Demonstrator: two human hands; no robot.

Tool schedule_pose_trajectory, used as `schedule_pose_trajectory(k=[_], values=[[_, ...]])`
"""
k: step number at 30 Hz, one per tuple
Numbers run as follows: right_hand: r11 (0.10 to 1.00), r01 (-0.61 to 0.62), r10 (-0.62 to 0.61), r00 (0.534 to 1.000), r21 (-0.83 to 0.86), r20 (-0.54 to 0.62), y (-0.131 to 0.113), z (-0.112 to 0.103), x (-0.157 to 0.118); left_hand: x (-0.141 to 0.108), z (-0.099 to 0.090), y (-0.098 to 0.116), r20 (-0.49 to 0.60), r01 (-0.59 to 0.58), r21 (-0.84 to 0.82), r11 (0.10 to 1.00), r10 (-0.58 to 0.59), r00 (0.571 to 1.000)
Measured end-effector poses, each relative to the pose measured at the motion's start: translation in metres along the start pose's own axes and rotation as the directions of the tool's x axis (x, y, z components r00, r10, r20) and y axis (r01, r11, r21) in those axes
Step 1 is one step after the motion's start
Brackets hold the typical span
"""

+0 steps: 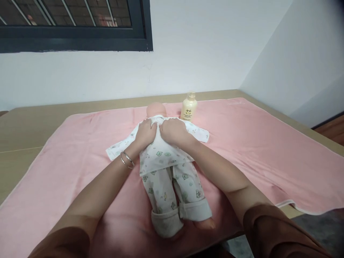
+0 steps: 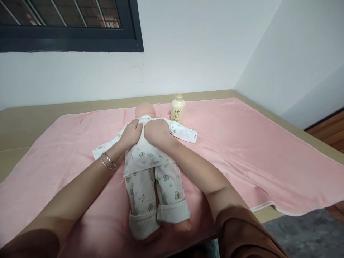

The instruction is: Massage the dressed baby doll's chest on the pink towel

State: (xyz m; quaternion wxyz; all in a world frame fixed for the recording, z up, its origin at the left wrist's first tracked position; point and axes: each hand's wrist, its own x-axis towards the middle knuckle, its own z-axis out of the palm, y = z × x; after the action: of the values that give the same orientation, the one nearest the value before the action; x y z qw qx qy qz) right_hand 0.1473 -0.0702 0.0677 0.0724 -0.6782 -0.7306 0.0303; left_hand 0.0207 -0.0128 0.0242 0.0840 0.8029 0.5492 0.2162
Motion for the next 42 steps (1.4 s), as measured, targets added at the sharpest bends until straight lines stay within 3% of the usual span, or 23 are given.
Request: schedule_pose_trajectory(k=[3, 8, 12, 19, 22, 28, 34, 42], values=[[1.000, 0.012, -0.012, 1.000, 0.003, -0.021, 0.003, 0.003, 0.002, -0.004, -0.003, 0.006, -0.008, 0.000, 0.083, 0.997, 0.000, 1.000], [0.990, 0.028, -0.023, 0.999, 0.139, -0.038, 0.022, 0.018, 0.029, -0.025, -0.005, 0.027, 0.017, -0.056, 0.212, 0.976, 0.053, 0.998], [0.988, 0.030, -0.023, 0.998, 0.151, -0.050, 0.022, 0.021, 0.032, -0.024, -0.009, 0.026, 0.043, -0.033, 0.067, 0.997, 0.030, 0.999], [0.996, 0.072, -0.073, 0.997, -0.054, -0.019, -0.002, 0.009, 0.003, -0.006, -0.001, 0.008, 0.040, 0.006, -0.040, 0.999, -0.005, 0.999], [0.996, 0.083, -0.082, 0.996, 0.035, -0.020, 0.002, 0.011, 0.008, -0.007, 0.004, 0.007, -0.013, -0.003, -0.026, 1.000, 0.003, 1.000], [0.978, -0.018, 0.035, 0.996, 0.207, -0.077, 0.017, 0.026, 0.030, -0.012, 0.009, 0.008, -0.064, -0.021, -0.019, 1.000, 0.020, 0.998], [0.973, 0.029, -0.023, 0.999, 0.227, -0.031, 0.025, 0.023, 0.035, -0.021, 0.015, 0.011, -0.095, -0.116, -0.020, 0.993, 0.114, 0.989], [0.985, 0.171, -0.170, 0.985, 0.029, -0.009, 0.006, 0.000, 0.002, -0.001, 0.005, -0.006, -0.032, 0.000, -0.185, 0.983, -0.006, 0.999]])
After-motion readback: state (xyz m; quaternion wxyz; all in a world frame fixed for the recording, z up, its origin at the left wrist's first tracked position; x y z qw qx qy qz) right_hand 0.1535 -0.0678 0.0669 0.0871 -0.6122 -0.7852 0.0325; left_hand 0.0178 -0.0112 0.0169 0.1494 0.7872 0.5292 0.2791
